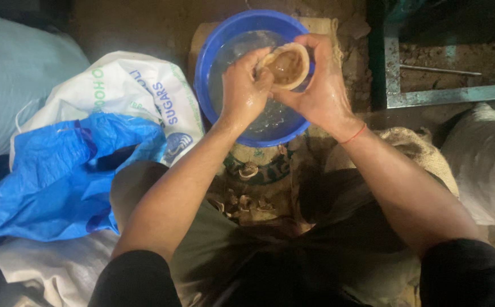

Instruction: The person sits on the floor and washes multiple small bowls by hand in a blue basin filled with water. They scrub the inside and outside of each bowl, rinse it, and place it into a nearby sack.

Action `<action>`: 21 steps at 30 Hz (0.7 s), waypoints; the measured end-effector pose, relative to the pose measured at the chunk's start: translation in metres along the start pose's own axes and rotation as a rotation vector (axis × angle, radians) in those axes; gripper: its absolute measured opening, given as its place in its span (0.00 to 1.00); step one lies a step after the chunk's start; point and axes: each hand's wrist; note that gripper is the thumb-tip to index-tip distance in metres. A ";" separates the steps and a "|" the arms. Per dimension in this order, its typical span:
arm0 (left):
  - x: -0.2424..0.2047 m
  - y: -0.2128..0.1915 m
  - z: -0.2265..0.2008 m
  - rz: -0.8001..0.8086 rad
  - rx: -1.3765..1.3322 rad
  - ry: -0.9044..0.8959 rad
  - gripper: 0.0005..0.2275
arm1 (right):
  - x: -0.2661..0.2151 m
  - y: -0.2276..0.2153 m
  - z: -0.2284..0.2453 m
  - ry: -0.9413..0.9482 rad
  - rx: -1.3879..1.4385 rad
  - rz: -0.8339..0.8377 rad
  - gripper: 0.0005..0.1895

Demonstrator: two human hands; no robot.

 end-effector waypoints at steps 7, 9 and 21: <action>0.003 -0.002 -0.010 0.072 -0.052 -0.357 0.08 | -0.009 -0.004 0.009 0.069 0.074 0.064 0.48; 0.001 0.000 -0.007 0.052 -0.083 -0.276 0.09 | -0.009 -0.005 0.011 0.108 0.128 0.063 0.48; 0.001 0.009 0.017 0.050 -0.061 -0.087 0.10 | -0.006 -0.010 0.017 0.299 0.356 0.135 0.45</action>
Point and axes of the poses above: each hand's wrist, its own x-axis towards the middle knuckle, its own y-axis out of the palm, z = x × y, and after that the axes turned 9 degrees about -z, right-handed
